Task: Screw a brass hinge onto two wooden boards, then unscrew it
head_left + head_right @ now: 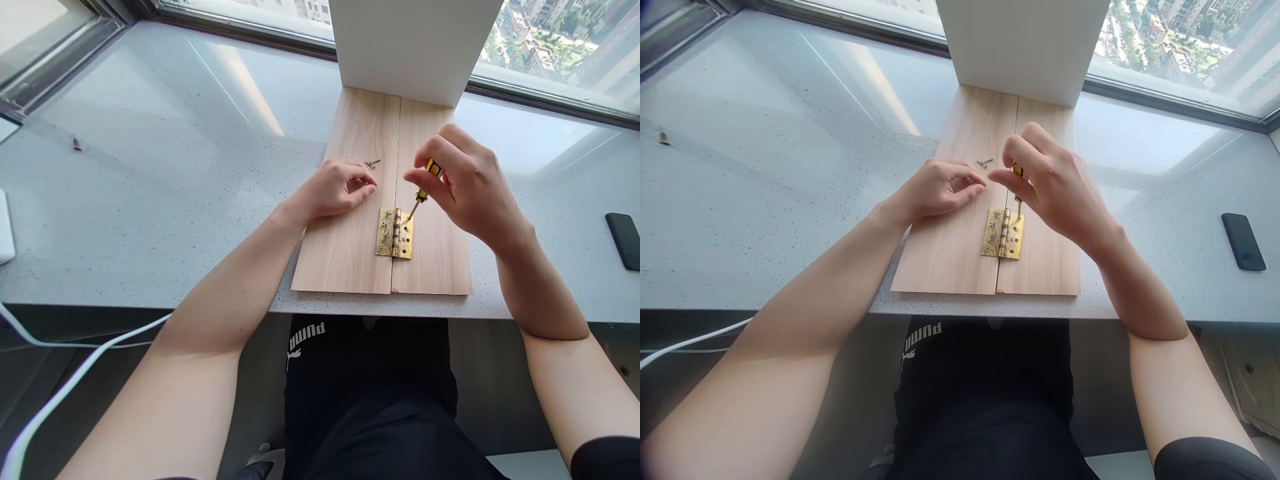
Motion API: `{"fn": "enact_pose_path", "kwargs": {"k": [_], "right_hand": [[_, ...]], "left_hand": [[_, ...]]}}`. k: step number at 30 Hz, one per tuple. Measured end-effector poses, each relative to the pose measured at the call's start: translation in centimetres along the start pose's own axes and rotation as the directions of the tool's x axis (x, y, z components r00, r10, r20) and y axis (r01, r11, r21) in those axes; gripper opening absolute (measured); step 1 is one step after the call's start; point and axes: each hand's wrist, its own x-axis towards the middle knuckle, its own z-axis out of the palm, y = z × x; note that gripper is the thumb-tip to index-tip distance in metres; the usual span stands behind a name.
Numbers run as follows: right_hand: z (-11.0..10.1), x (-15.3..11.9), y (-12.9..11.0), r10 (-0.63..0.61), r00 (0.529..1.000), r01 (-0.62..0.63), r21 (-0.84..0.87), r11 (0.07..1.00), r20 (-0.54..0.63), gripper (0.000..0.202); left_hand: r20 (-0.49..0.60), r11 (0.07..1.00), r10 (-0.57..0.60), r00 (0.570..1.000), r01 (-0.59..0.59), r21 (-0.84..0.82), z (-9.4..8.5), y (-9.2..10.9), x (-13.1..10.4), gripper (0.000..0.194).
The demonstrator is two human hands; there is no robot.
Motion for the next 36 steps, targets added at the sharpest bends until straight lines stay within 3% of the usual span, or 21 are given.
{"fn": "enact_pose_path", "kwargs": {"k": [4,7,11,17,24,27,32,36], "right_hand": [[-1.1,0.0,-0.4,-0.020,0.985,-0.014,0.191,0.981,0.174,0.034],[-2.2,0.0,-0.4,-0.020,0.952,-0.078,0.305,0.949,0.307,0.037],[-2.9,0.2,-0.1,0.001,0.924,-0.160,0.383,0.910,0.383,0.043],[-2.9,0.6,0.1,0.105,0.958,-0.212,0.412,0.886,0.267,0.030],[-1.1,0.6,0.5,0.145,0.989,-0.147,0.200,0.969,0.027,0.060],[0.2,0.6,0.9,0.123,0.990,-0.116,0.093,0.989,-0.071,0.054],[0.7,0.5,0.5,0.025,1.000,-0.024,0.125,0.992,-0.012,0.019],[-0.7,0.5,0.2,0.011,0.992,-0.045,0.271,0.961,0.124,0.017]], "left_hand": [[0.008,1.000,0.010,1.000,-0.010,0.006,0.0,0.0,0.1,0.028],[0.008,1.000,0.021,1.000,-0.021,0.007,0.0,0.1,0.1,0.028],[0.013,1.000,0.009,1.000,-0.010,0.013,-0.1,0.4,0.1,0.027],[0.011,1.000,0.007,1.000,-0.007,0.006,0.0,0.1,0.2,0.026],[0.003,1.000,-0.003,1.000,0.003,0.006,0.2,-0.2,0.1,0.028],[0.005,1.000,-0.011,1.000,0.011,-0.001,0.1,-0.1,0.1,0.028],[0.011,1.000,-0.004,1.000,0.004,-0.001,0.0,0.1,0.1,0.028],[0.014,1.000,0.001,1.000,-0.001,0.008,0.0,0.1,0.2,0.029]]}}
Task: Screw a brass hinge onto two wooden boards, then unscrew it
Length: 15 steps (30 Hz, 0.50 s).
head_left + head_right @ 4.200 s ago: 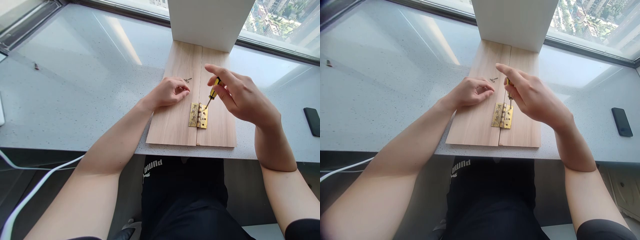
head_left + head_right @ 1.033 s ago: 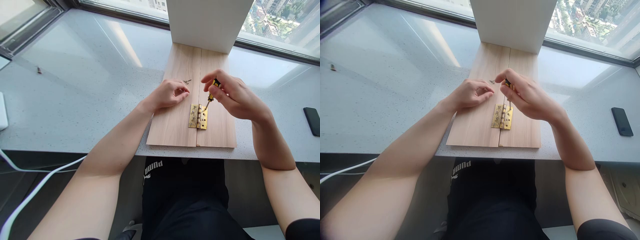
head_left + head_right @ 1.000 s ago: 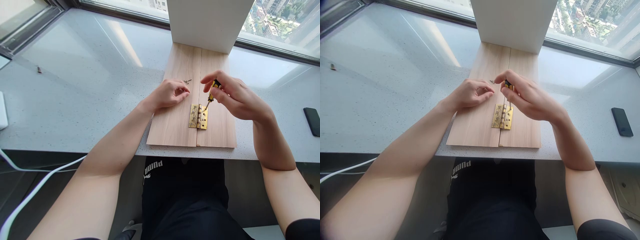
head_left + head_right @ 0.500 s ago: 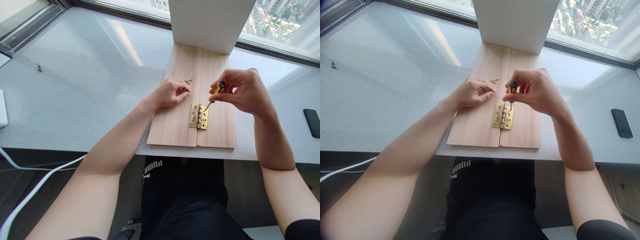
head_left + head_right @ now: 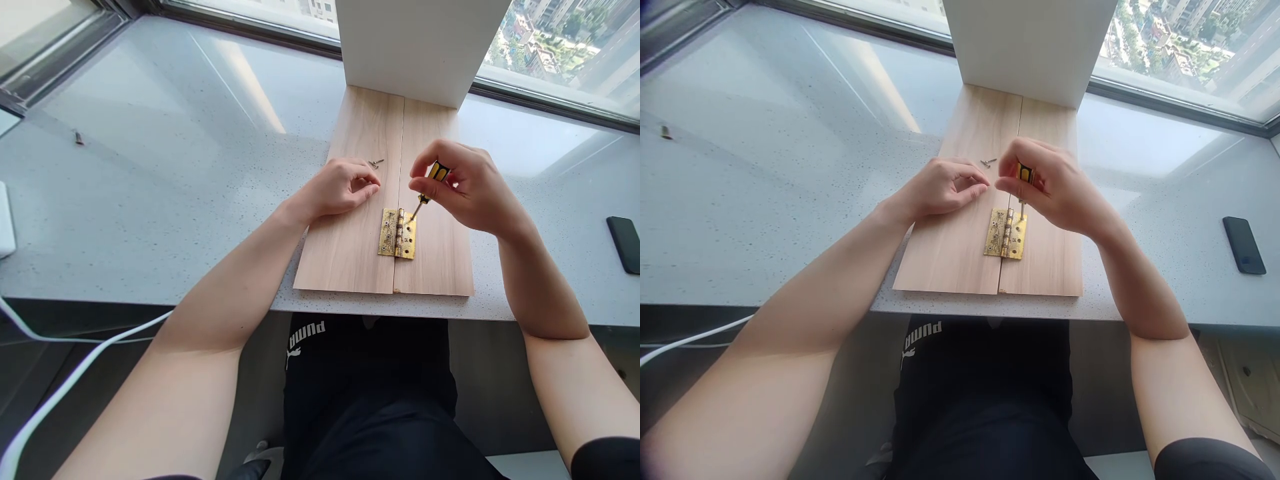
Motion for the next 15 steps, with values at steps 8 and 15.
{"fn": "enact_pose_path", "kwargs": {"k": [8,15], "right_hand": [[-2.9,-0.2,0.3,0.110,0.967,-0.164,0.227,0.960,0.232,0.035],[-1.8,-0.1,0.7,0.145,0.987,-0.157,0.214,0.964,0.071,0.031]], "left_hand": [[-0.005,1.000,-0.004,1.000,0.004,-0.007,0.1,-0.1,0.0,0.030],[-0.014,1.000,-0.003,1.000,0.003,-0.005,0.1,-0.2,-0.1,0.028]]}}
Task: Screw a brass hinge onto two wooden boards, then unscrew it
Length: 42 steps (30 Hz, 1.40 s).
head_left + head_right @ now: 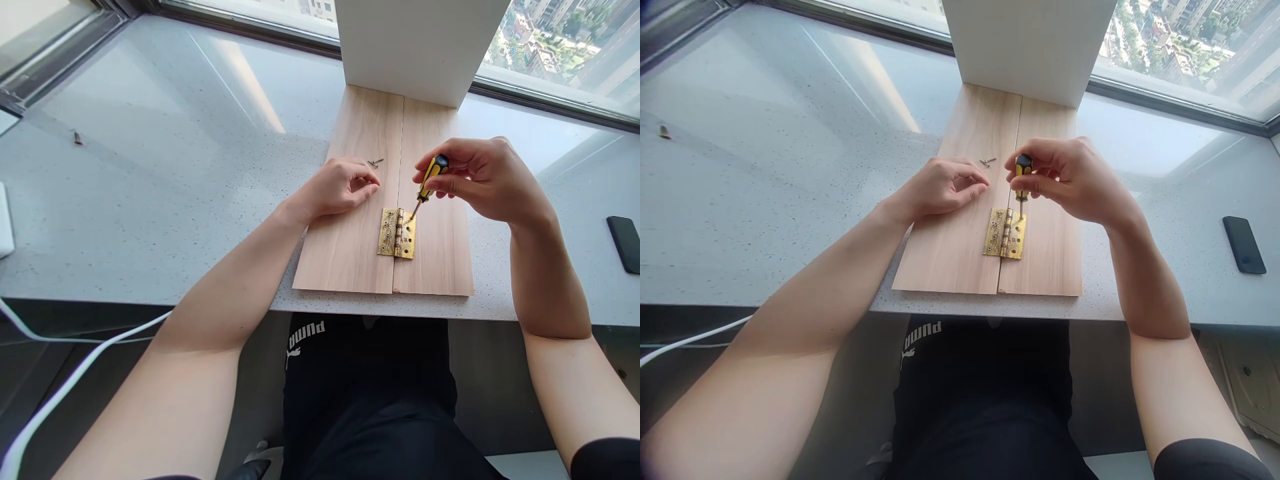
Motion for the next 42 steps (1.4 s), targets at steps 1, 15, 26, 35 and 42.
{"fn": "enact_pose_path", "kwargs": {"k": [1,15,26,35,42], "right_hand": [[0.1,0.0,-0.1,-0.010,1.000,0.009,-0.016,1.000,-0.026,0.034],[2.5,0.5,0.6,-0.204,0.929,0.038,-0.470,0.882,-0.309,0.056],[1.4,0.2,-0.3,-0.110,0.991,0.096,-0.176,0.980,-0.070,0.019],[-1.1,-0.4,-0.6,0.004,0.994,-0.007,0.029,1.000,0.113,0.033],[0.1,-0.3,-1.0,-0.088,0.992,0.069,-0.187,0.980,-0.095,0.022]], "left_hand": [[0.002,1.000,-0.003,1.000,0.003,-0.003,0.0,0.0,0.0,0.028],[0.005,1.000,-0.023,1.000,0.023,-0.016,-0.2,0.3,0.0,0.030],[0.002,1.000,0.000,1.000,0.000,-0.013,-0.1,0.1,0.0,0.026],[0.011,1.000,-0.007,1.000,0.007,-0.002,-0.1,0.1,0.0,0.026],[-0.007,1.000,0.023,1.000,-0.023,0.003,0.1,-0.4,0.0,0.027]]}}
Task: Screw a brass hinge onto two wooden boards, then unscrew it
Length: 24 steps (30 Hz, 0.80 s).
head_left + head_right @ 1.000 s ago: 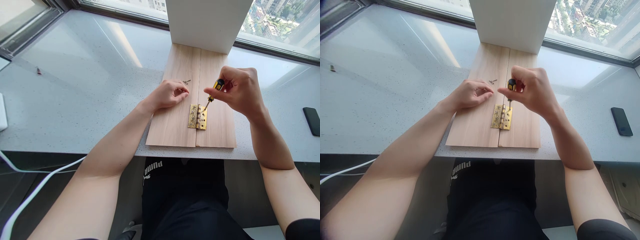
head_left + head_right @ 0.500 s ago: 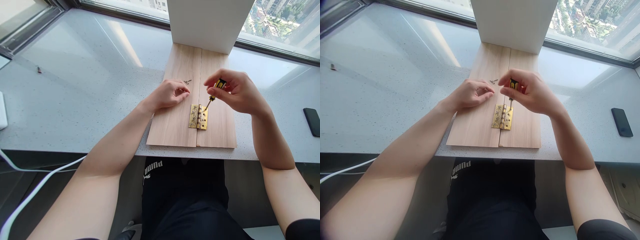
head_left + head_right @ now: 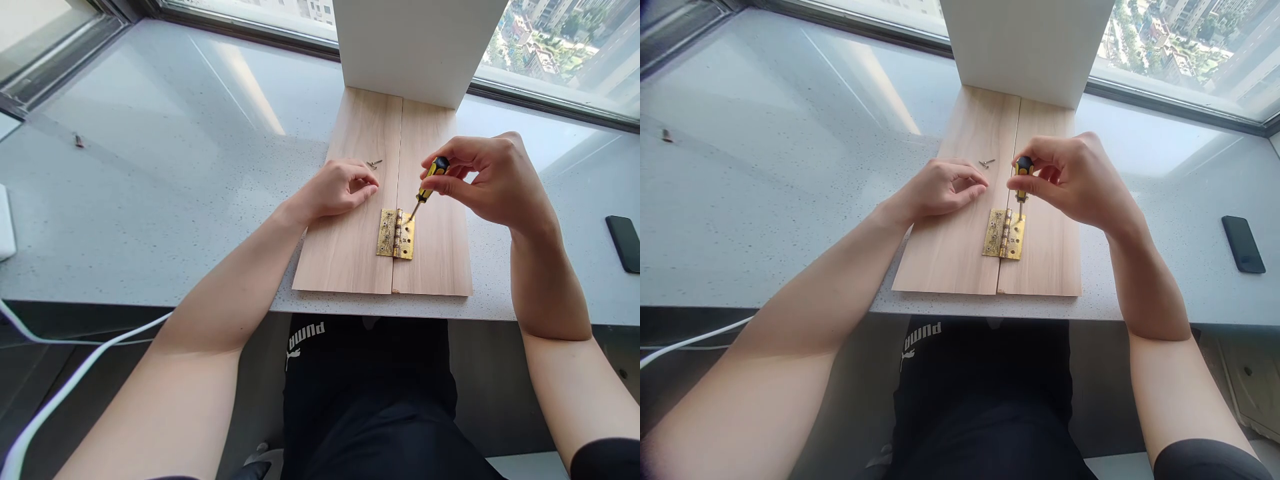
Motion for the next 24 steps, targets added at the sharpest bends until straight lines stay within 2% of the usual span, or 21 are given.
{"fn": "enact_pose_path", "kwargs": {"k": [3,9,15,17,19,24], "right_hand": [[0.2,0.1,-0.1,-0.022,0.999,0.019,-0.078,0.997,-0.039,0.039],[1.9,0.3,-0.1,-0.072,0.981,0.012,-0.308,0.951,-0.182,0.058],[2.4,-0.2,-0.7,-0.044,0.974,-0.064,-0.456,0.888,-0.224,0.059],[2.1,-0.3,-0.8,-0.024,0.980,-0.062,-0.420,0.905,-0.195,0.045],[1.7,-0.4,-1.0,-0.010,0.994,-0.029,-0.337,0.941,-0.113,0.031],[0.2,-0.4,-2.0,0.053,0.990,-0.028,-0.183,0.983,0.130,0.018]], "left_hand": [[0.008,1.000,-0.007,1.000,0.007,-0.003,-0.1,0.2,0.0,0.029],[0.011,1.000,-0.022,1.000,0.022,-0.018,-0.2,0.4,-0.1,0.028],[0.006,1.000,-0.015,1.000,0.015,-0.012,-0.1,0.3,0.0,0.028],[0.009,1.000,-0.021,1.000,0.021,-0.010,-0.1,0.2,0.0,0.028],[0.008,1.000,-0.022,1.000,0.022,-0.011,-0.1,0.2,0.0,0.028],[0.012,1.000,-0.028,1.000,0.028,-0.013,-0.1,0.2,0.0,0.028]]}}
